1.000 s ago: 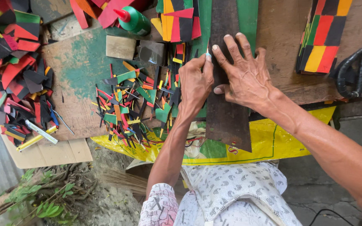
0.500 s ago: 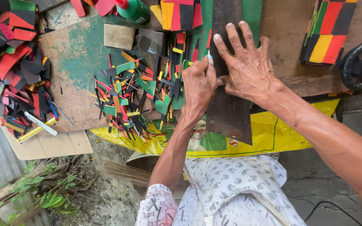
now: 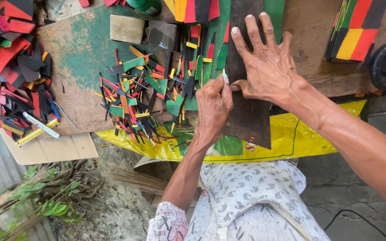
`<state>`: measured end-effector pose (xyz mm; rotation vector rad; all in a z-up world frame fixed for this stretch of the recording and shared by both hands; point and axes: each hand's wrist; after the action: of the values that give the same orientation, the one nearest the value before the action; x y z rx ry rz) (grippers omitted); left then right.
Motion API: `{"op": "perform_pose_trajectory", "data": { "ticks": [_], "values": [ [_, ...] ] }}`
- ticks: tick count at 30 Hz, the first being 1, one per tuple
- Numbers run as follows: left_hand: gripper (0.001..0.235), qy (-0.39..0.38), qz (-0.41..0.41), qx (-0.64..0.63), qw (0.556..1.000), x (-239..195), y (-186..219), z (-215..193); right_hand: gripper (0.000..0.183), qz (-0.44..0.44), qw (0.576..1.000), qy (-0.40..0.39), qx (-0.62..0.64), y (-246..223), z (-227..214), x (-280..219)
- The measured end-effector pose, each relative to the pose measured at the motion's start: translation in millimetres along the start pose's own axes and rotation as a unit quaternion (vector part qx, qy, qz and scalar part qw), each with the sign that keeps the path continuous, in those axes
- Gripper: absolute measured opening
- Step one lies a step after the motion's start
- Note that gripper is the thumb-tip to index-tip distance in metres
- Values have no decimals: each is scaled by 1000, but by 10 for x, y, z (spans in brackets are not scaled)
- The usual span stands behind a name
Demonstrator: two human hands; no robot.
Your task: The person uses a utility knife and a metal ruler to cut strips of multicolored material on a wooden workbench. They trim the edges of the cut pieces with scissors and stack the finished pieces on the right side of the table.
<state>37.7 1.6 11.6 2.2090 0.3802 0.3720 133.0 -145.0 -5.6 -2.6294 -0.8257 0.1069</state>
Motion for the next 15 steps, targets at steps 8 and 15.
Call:
{"op": "perform_pose_trajectory", "data": {
  "ticks": [8,15],
  "values": [
    [10,17,23,-14,999,-118,-68,-18,125,10,999,-20,-32,-101,31,-8],
    [5,-6,-23,13,1000,-732,7,-368,128,8,999,-17,-26,-133,-8,-20]
  ]
}}
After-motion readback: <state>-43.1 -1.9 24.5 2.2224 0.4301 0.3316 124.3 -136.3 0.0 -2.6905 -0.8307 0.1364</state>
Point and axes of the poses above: each hand's wrist, its own x-axis towards the middle knuckle, its own z-axis out of the palm, y = z × x, and after that the axes turned 15 degrees about y, right-handed
